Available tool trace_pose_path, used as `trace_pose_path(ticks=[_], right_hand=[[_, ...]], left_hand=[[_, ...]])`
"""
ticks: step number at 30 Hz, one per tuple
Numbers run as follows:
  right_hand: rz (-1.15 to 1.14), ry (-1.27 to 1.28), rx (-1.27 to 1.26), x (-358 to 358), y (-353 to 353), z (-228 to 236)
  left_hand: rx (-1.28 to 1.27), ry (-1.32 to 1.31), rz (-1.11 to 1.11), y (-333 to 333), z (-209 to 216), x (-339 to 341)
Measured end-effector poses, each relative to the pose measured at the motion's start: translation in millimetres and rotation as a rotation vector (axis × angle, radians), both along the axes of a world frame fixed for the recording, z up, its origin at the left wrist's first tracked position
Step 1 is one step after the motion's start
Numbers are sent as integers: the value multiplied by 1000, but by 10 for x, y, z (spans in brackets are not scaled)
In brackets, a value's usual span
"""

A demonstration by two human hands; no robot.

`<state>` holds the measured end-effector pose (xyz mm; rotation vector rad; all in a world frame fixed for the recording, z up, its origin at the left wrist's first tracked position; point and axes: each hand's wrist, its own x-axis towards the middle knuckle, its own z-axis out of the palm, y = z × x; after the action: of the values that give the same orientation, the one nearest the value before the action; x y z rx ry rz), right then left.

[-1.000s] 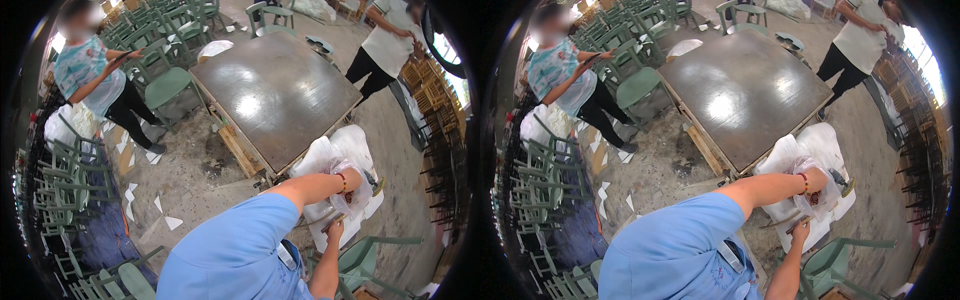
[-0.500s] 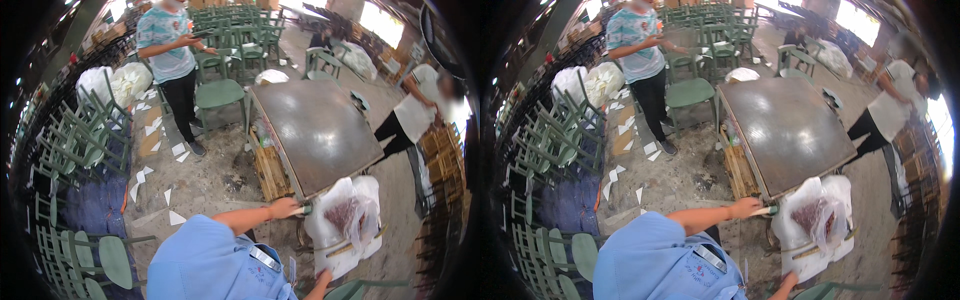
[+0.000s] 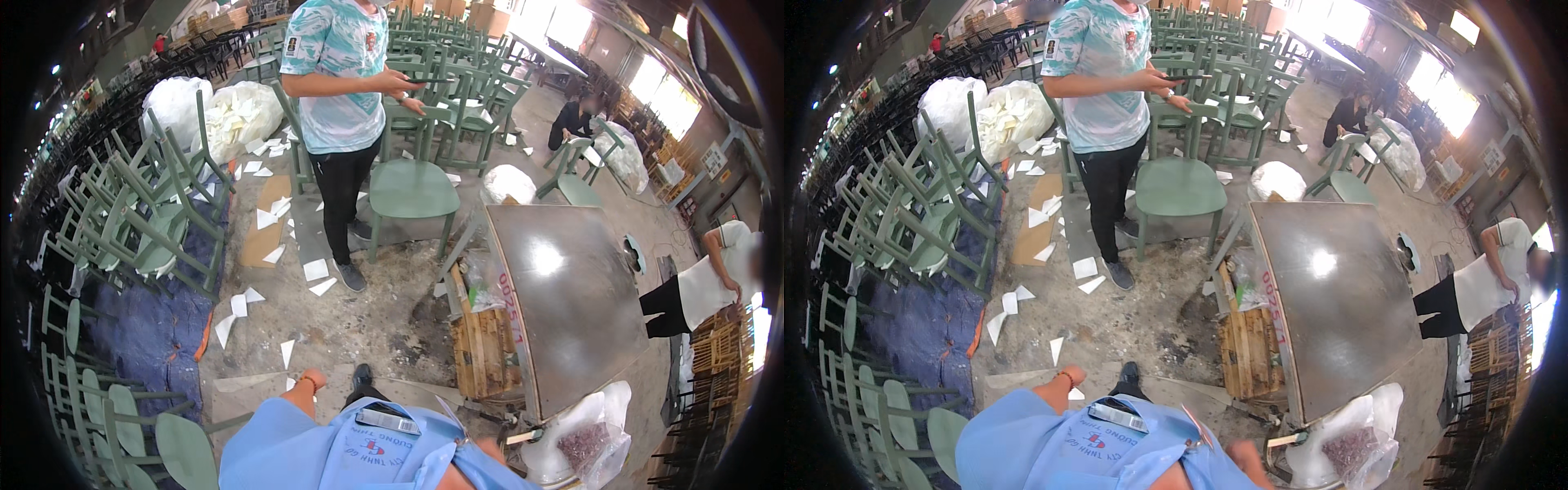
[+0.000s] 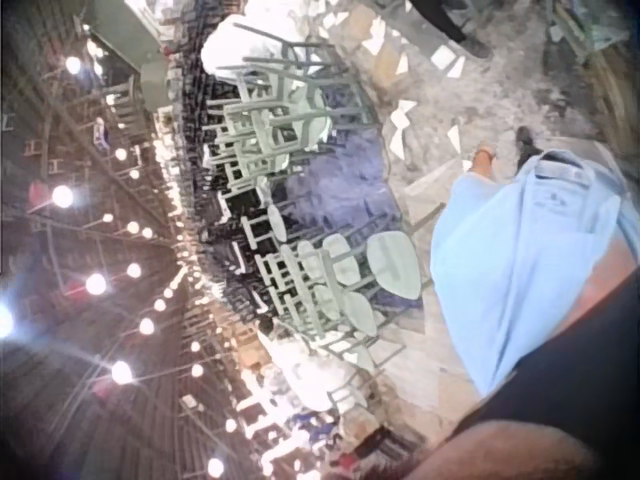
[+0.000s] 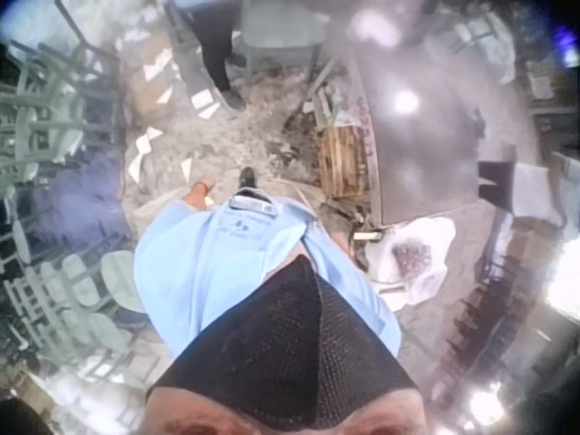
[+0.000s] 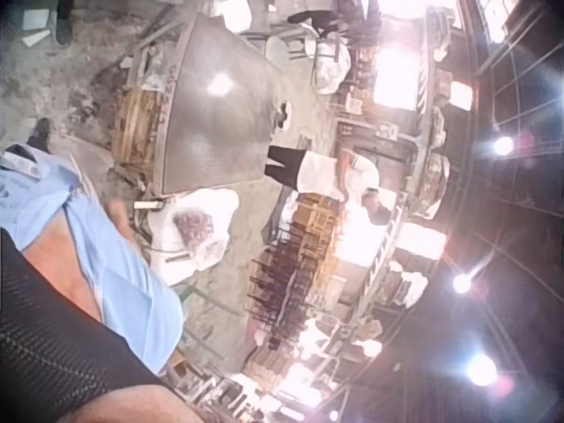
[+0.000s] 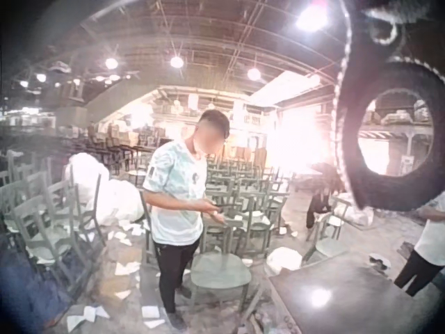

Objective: The person assembles green chairs in a workshop. They insert wooden dowels into the chair legs, use a wooden mallet to tap them into place, and then flip the chairs upright. The process is repeated for multiple chairs.

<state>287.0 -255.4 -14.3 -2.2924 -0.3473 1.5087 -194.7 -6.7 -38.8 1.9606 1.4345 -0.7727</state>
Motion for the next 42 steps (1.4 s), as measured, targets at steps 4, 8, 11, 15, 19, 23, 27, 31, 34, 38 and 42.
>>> trace_pose_path(ticks=[4,8,11,15,19,23,27,31,34,38,42], right_hand=[[-57,-42,275,101,1540,426],[52,57,352,-229,2903,619],[161,144,281,-369,3561,379],[337,215,189,-582,4585,150],[371,257,196,-193,5964,-110],[199,227,285,315,7745,-134],[185,-86,640,1162,9550,-28],[-157,205,674,1433,10998,455],[-194,213,707,1384,11617,659],[-206,276,634,1528,12140,688],[-243,420,614,1498,12351,623]], left_hand=[[-30,-347,401,999,168,373],[25,-690,751,1736,352,639],[32,-760,774,2128,437,700],[70,-531,719,2290,518,462],[101,-336,669,2632,541,543],[91,-171,647,3034,529,881],[5,-308,769,3606,686,1418],[27,-422,1045,4122,1017,1895],[77,-393,1102,4291,1276,2026],[81,-246,1004,4318,1394,1935],[37,-169,992,4095,1525,1835]])
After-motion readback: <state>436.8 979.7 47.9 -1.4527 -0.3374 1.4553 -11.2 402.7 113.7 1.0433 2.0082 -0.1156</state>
